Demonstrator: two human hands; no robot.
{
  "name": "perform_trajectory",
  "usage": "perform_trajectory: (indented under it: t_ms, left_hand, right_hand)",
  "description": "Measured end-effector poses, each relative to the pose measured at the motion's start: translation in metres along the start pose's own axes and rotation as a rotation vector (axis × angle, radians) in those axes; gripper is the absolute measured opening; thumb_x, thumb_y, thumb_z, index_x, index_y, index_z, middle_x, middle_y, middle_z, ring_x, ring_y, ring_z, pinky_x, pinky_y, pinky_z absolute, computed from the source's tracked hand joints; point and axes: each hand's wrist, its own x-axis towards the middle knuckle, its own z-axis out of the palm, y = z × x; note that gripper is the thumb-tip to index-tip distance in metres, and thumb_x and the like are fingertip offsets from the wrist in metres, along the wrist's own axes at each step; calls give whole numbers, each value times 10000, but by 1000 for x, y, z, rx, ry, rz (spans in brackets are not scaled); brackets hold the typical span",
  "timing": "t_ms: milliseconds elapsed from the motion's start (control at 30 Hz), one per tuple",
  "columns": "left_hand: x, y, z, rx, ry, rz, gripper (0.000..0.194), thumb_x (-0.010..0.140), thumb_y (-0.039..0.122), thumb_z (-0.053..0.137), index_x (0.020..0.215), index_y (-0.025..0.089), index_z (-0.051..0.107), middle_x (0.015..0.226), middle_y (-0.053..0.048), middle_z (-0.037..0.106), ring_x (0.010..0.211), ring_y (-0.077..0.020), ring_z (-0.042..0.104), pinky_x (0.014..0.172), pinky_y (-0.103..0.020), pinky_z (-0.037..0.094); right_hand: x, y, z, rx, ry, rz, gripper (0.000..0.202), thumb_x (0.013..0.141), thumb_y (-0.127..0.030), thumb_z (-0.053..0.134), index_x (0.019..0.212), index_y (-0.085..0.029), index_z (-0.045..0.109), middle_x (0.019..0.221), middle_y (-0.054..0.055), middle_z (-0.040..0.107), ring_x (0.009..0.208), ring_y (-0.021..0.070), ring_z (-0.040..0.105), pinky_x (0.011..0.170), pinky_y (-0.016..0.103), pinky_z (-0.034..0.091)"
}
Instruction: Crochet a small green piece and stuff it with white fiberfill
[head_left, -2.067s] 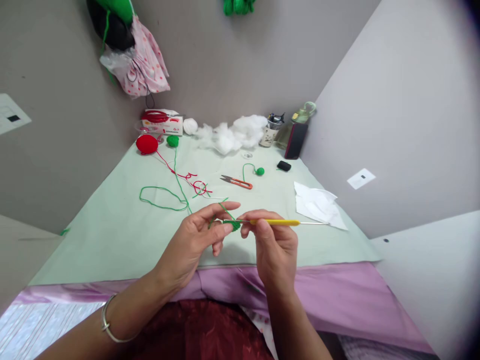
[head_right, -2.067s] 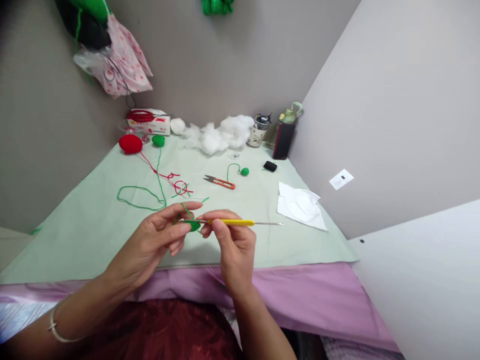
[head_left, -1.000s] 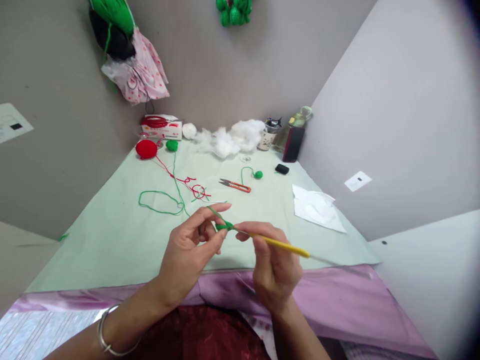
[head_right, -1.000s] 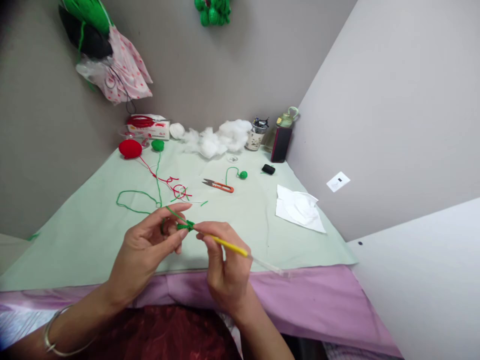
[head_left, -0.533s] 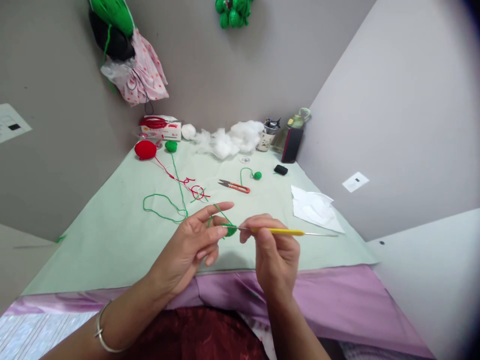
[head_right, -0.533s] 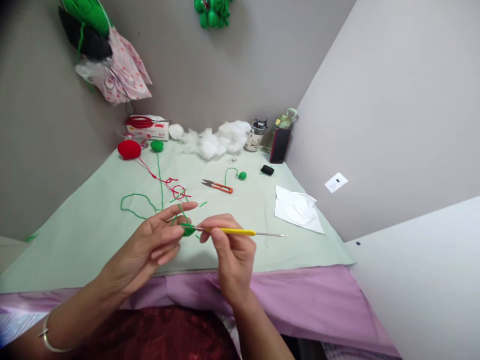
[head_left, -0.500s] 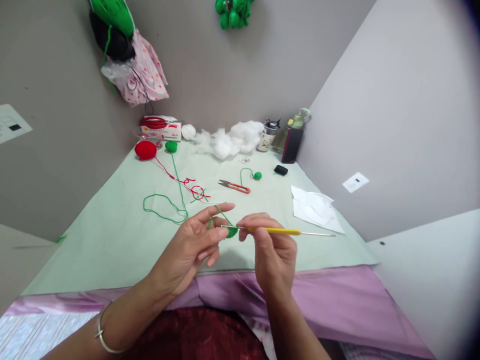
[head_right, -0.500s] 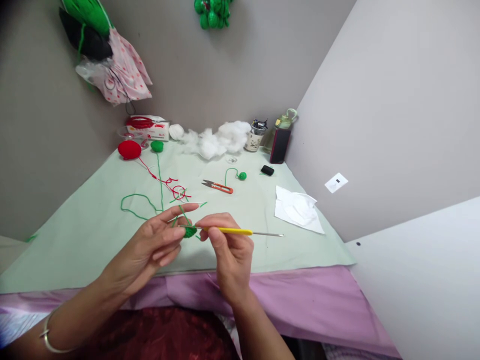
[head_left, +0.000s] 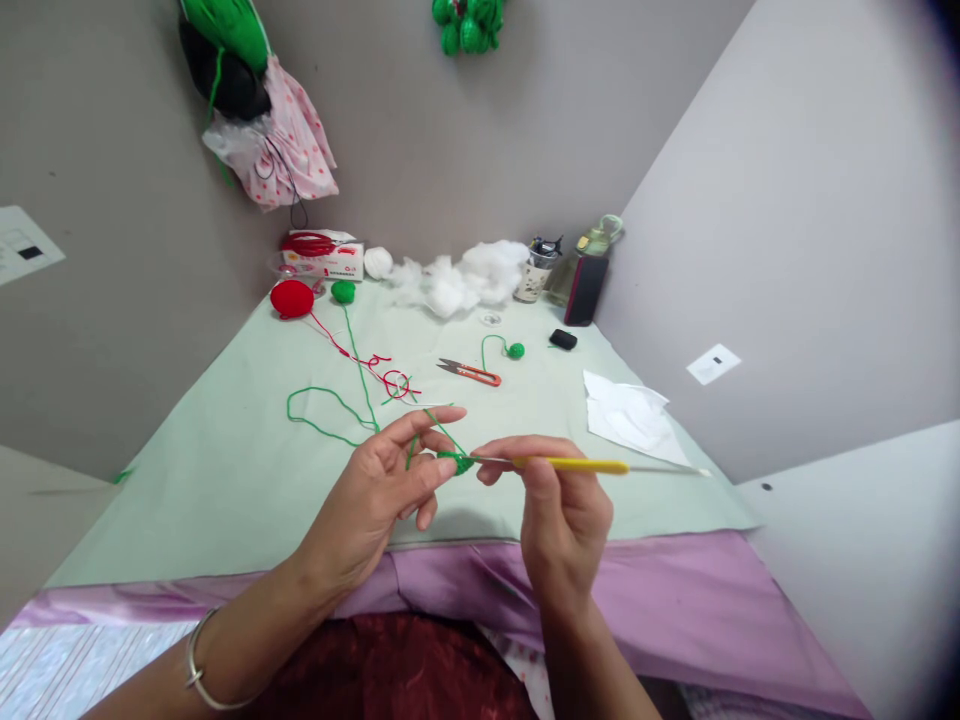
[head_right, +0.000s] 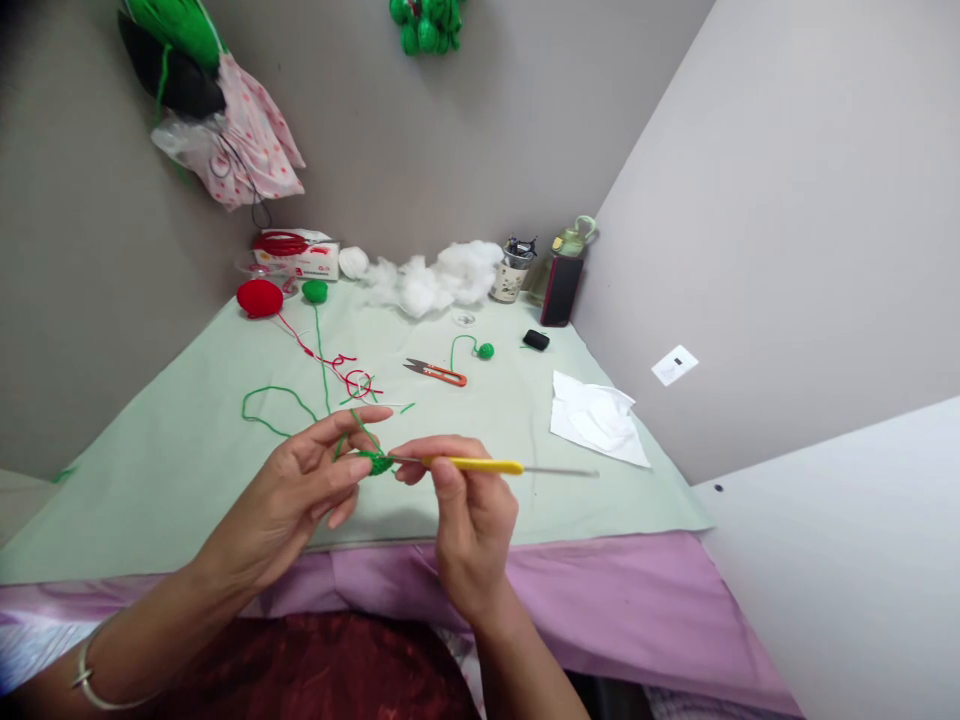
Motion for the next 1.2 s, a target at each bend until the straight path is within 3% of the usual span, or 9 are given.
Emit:
perform_trajectory:
  t_ms: [167, 267, 400, 533, 733, 867, 967, 1067, 1200]
  left_hand:
    - [-3, -8, 4, 95, 118, 126, 453, 855, 256, 860, 1287, 297, 729, 907, 48, 606, 552, -10, 477, 530, -126, 472]
    - [-2, -6, 6, -59, 43, -31, 558, 839, 285, 874, 1361, 263, 680, 851, 54, 604, 476, 4, 396, 436, -120, 406]
    - [1, 5, 4, -202, -21, -175, 474, 830, 250, 877, 1281, 196, 741, 753, 76, 542, 441, 35, 204, 398, -89, 324]
    - [0, 6, 4, -142, -46, -94, 420, 824, 263, 880, 1233, 257, 782, 878, 35, 587, 500, 10, 343, 405, -94, 354]
    - [-1, -9, 10, 37, 102, 86, 500, 826, 262, 887, 1302, 328, 746, 932, 43, 619, 564, -13, 464, 538, -127, 489]
    - [4, -8, 9, -144, 11, -100, 451, 847, 295, 868, 1283, 247, 763, 763, 62, 545, 472, 10, 335, 453, -117, 387]
    - [8, -2, 6, -244, -7, -188, 347, 825, 270, 878, 1156, 183, 823, 711, 79, 449, 466, 22, 208, 427, -102, 325]
    - [9, -1, 5, -174, 13, -89, 312, 795, 258, 897, 1102, 239, 842, 824, 48, 547, 486, 27, 315, 462, -113, 366]
    - [4, -8, 5, 15, -7, -20, 348, 854, 326, 859, 1196, 356, 806, 948, 33, 636, 551, -4, 465, 564, -153, 459]
  right_hand:
    - [-10, 6, -1, -456, -125, -448, 311, 1003, -86, 558, 1262, -200, 687, 1064, 100, 785, 944, 202, 748, 790, 334, 637]
    - [-14, 13, -1, -606, -113, -597, 355, 965, -63, 620, 1283, -192, 712, 1128, 136, 766, 1038, 238, 732, 816, 360, 632]
    - [-8, 11, 0, -236, 46, -278, 265, 1019, -125, 549, 1142, -241, 753, 936, 69, 751, 812, 198, 708, 697, 361, 600]
    - [2, 5, 3, 95, 65, -25, 231, 1046, -212, 546, 995, -239, 770, 852, 38, 735, 709, 163, 652, 635, 329, 558]
    - [-8, 11, 6, -242, -11, -224, 319, 988, -78, 612, 1191, -274, 762, 995, 49, 777, 869, 176, 713, 726, 326, 599]
    - [-13, 14, 3, -499, -16, -508, 432, 934, -40, 673, 1301, -259, 736, 1126, 98, 776, 1003, 218, 726, 796, 351, 611]
    - [-7, 12, 1, -252, 65, -292, 316, 988, -76, 602, 1172, -268, 773, 967, 52, 772, 843, 179, 708, 725, 329, 590]
    - [-1, 10, 3, 85, 96, -8, 244, 1039, -176, 560, 1036, -279, 781, 849, 8, 725, 700, 141, 644, 658, 304, 554]
    - [-1, 11, 4, 89, 29, 94, 175, 1014, -221, 632, 1008, -263, 801, 913, 28, 755, 765, 149, 654, 704, 308, 550]
